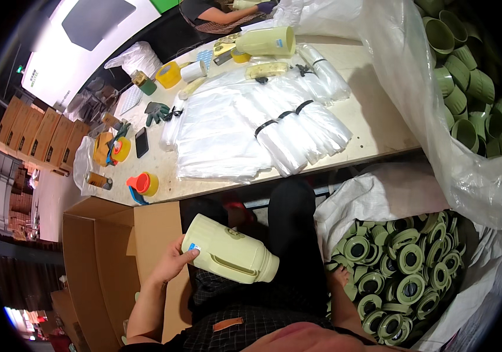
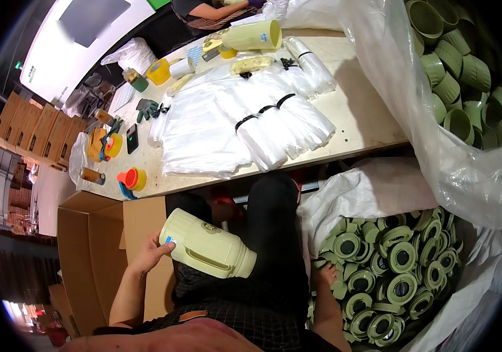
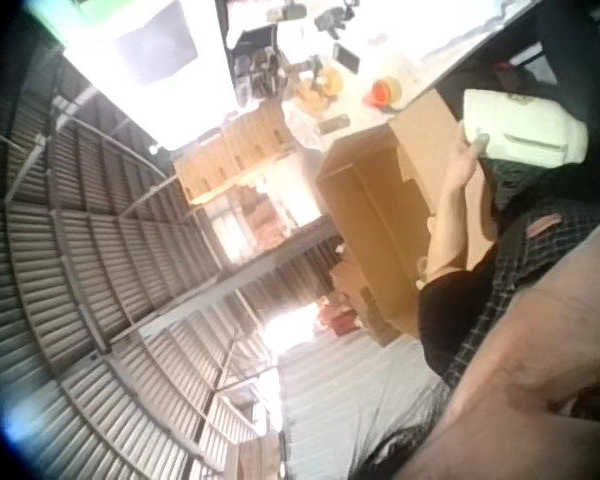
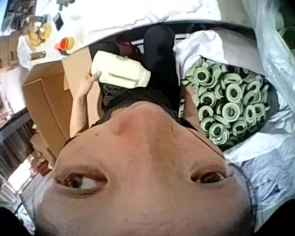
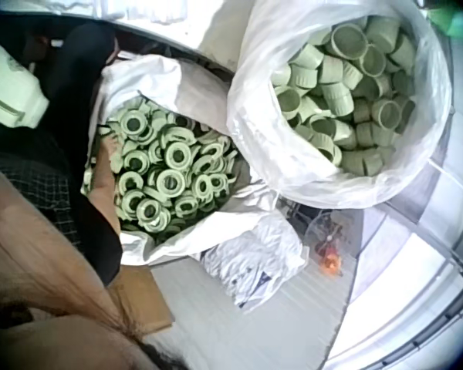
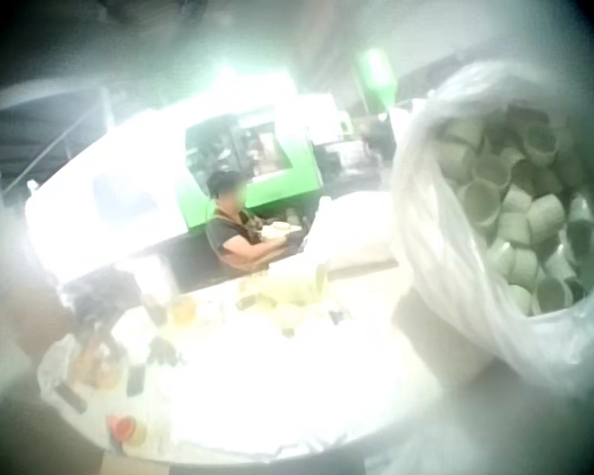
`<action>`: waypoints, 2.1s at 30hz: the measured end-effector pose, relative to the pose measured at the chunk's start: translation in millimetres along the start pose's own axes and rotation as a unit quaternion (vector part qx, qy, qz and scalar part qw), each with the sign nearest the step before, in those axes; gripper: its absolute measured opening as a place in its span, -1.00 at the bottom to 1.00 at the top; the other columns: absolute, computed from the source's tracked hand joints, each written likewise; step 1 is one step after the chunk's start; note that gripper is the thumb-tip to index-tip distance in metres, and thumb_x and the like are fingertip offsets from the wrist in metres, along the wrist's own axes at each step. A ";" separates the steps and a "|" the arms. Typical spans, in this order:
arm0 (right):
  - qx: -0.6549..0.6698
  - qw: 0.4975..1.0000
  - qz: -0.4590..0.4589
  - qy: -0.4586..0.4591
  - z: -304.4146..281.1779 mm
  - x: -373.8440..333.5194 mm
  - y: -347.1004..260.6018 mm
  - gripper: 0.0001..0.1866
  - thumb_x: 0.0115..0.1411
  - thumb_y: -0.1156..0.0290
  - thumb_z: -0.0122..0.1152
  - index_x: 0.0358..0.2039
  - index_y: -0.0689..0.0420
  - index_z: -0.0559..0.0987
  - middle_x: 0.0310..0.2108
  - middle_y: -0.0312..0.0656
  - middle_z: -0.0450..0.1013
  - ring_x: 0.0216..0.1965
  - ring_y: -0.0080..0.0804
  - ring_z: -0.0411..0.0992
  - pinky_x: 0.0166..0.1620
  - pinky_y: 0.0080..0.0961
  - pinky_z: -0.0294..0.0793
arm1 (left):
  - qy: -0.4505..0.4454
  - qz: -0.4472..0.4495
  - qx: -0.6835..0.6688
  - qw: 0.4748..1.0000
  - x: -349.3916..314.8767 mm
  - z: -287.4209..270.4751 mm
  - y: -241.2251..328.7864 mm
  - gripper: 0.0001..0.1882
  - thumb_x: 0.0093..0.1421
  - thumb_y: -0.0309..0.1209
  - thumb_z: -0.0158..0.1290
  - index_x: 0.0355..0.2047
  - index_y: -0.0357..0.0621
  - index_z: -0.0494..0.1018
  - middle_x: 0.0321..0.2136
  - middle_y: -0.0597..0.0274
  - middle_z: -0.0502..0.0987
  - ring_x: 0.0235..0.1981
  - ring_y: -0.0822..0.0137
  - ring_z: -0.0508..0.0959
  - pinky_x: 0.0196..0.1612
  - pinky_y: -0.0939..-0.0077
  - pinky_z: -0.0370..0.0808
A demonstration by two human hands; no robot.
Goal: The person places a green plastic ring onto the neck of a pale yellow plastic bottle, slides the bottle into a clear plastic bag, and then places the bagged bottle into a cardboard box.
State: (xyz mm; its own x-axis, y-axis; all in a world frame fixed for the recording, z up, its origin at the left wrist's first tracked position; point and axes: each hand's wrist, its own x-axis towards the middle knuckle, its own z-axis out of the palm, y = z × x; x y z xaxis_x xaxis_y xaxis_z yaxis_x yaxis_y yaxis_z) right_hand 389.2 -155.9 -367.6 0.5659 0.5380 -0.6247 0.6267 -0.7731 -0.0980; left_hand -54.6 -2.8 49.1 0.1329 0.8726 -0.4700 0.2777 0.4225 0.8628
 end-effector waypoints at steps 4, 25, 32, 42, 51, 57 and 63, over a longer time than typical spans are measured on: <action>-0.012 0.998 -0.057 0.022 -4.4 3.6 -4.0 -0.09 0.02 -0.13 0.37 0.30 0.04 0.28 0.29 0.03 0.19 0.30 0.07 0.17 0.24 -0.03 0.33 | -0.034 -0.028 0.031 0.999 9.3 -7.2 11.2 -0.62 0.32 -0.36 0.16 0.10 -0.24 0.45 -0.14 0.33 0.61 -0.14 0.52 0.55 0.00 0.50 0.49; 0.364 0.919 -0.061 0.141 -79.5 -41.0 11.7 -0.17 -0.08 0.02 0.59 0.03 0.35 0.45 -0.06 0.17 0.51 -0.02 -0.04 0.52 0.02 -0.15 0.50 | 0.098 0.130 -0.345 0.924 13.1 9.6 -27.3 -0.63 0.36 -0.42 0.07 0.14 -0.26 0.40 -0.04 0.13 0.60 -0.03 0.31 0.59 0.06 0.40 0.52; 0.465 0.793 -0.343 0.190 -182.2 -157.2 -91.4 -0.28 -0.20 0.33 0.55 -0.01 0.21 0.41 0.08 -0.05 0.33 0.20 -0.16 0.25 0.28 -0.21 0.18 | 0.048 0.102 -0.486 0.867 47.4 52.2 -41.1 -0.66 0.42 -0.40 -0.03 0.11 -0.33 0.38 0.04 0.03 0.55 0.02 0.22 0.59 0.10 0.25 0.55; 0.406 0.827 -0.382 0.068 -249.3 -128.4 -131.9 -0.39 0.30 0.27 0.24 0.28 0.28 0.34 0.24 -0.03 0.35 0.28 -0.23 0.26 0.33 -0.27 0.18 | 0.053 0.130 -0.514 0.846 39.4 34.4 -86.2 -0.66 0.38 -0.35 0.03 0.08 -0.28 0.44 0.00 0.10 0.57 0.04 0.22 0.55 0.17 0.26 0.45; 0.403 0.595 -0.678 0.155 -299.0 -231.4 -270.0 -0.10 0.33 -0.28 -0.06 0.31 0.32 0.24 0.28 0.08 0.26 0.22 -0.05 0.31 0.26 -0.11 0.32 | 0.163 0.137 -0.415 0.885 -15.2 32.2 -17.0 -0.67 0.28 -0.24 0.16 -0.10 -0.23 0.47 -0.23 0.30 0.56 -0.24 0.47 0.53 -0.13 0.45 0.51; 0.664 0.630 -0.229 -0.332 -245.4 -190.6 -256.7 -0.26 0.38 -0.17 -0.07 0.33 0.16 0.25 0.27 -0.06 0.29 0.29 -0.10 0.27 0.31 -0.18 0.29 | 0.284 0.580 0.119 0.755 -37.1 27.1 17.2 -0.83 0.04 -0.40 0.27 -0.42 -0.09 0.48 -0.53 0.26 0.50 -0.54 0.14 0.51 -0.38 0.36 0.45; 0.580 0.558 -0.593 0.037 -222.1 -217.8 -258.2 -0.37 0.40 0.03 0.01 0.31 0.17 0.23 0.26 -0.10 0.31 0.21 -0.17 0.33 0.27 -0.21 0.35 | 0.367 0.302 -0.147 0.867 16.8 19.2 5.3 -0.90 0.04 -0.54 0.15 -0.52 -0.16 0.42 -0.55 0.17 0.41 -0.47 0.21 0.43 -0.30 0.45 0.38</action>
State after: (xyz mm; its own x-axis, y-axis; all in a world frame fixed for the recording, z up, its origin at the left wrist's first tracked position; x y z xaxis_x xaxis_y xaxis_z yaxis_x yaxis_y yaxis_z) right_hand 223.1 1.2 -34.2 0.1706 0.8811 0.4410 -0.1600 0.4664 -0.8700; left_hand -32.6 9.3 42.2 -0.5020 0.8320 0.2363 0.0996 -0.2158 0.9713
